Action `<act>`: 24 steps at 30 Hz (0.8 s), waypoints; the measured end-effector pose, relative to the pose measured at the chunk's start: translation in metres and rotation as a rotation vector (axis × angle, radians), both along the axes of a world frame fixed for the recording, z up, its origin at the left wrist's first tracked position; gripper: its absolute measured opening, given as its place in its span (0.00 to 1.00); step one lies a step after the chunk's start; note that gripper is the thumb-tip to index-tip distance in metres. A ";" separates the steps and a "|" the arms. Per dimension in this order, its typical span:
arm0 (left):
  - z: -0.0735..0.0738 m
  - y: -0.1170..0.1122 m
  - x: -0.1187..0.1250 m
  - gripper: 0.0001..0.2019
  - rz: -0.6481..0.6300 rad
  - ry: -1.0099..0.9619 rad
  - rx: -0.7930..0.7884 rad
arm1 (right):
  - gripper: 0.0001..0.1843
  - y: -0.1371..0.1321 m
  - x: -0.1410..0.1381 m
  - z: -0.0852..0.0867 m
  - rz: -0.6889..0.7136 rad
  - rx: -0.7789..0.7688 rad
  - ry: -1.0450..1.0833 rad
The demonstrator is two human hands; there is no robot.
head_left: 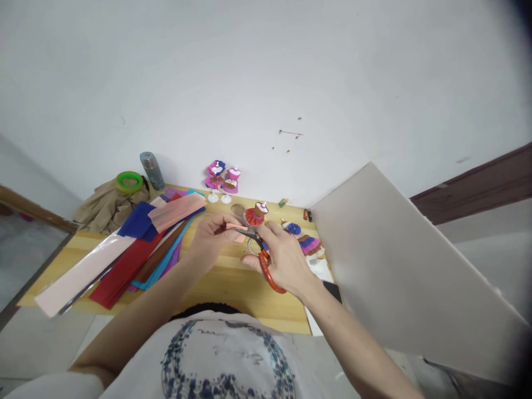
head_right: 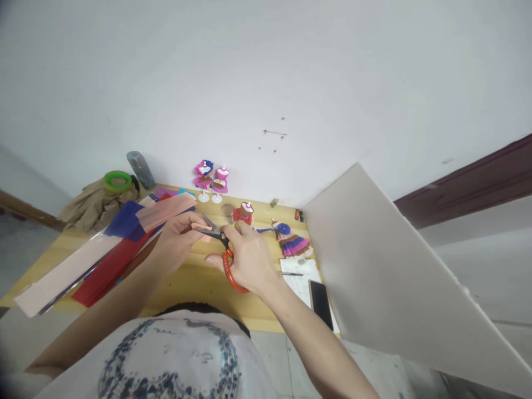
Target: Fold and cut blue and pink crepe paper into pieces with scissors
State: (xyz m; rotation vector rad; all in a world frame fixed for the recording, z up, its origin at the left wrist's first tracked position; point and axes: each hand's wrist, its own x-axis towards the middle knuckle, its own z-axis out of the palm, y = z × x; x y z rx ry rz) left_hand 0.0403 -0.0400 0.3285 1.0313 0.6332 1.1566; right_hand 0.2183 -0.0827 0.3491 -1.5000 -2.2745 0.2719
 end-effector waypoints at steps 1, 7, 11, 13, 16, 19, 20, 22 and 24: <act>0.000 0.000 0.000 0.03 0.002 0.000 -0.001 | 0.28 0.000 0.000 0.000 0.004 0.011 -0.001; 0.000 -0.001 -0.001 0.04 0.010 0.009 -0.011 | 0.27 0.002 -0.001 -0.001 0.017 0.060 0.001; -0.002 0.000 -0.001 0.04 0.006 0.018 -0.003 | 0.26 0.002 0.000 -0.002 0.010 0.044 -0.012; -0.002 0.001 0.000 0.04 0.000 0.011 -0.015 | 0.26 0.001 0.000 -0.002 0.010 0.014 -0.010; -0.001 0.000 0.000 0.04 -0.006 -0.014 -0.034 | 0.26 0.001 0.000 -0.001 0.002 -0.016 -0.014; 0.000 0.000 0.000 0.05 -0.012 -0.014 -0.044 | 0.26 0.001 0.000 0.000 -0.005 -0.038 -0.019; 0.000 0.000 0.000 0.06 -0.014 -0.009 -0.048 | 0.26 0.001 0.000 -0.001 -0.007 -0.046 -0.017; -0.001 0.000 0.000 0.07 -0.016 0.004 -0.049 | 0.26 0.002 0.001 -0.002 -0.007 -0.055 -0.011; -0.001 -0.001 0.000 0.07 -0.007 0.013 -0.048 | 0.26 0.002 0.001 -0.004 -0.001 -0.057 0.005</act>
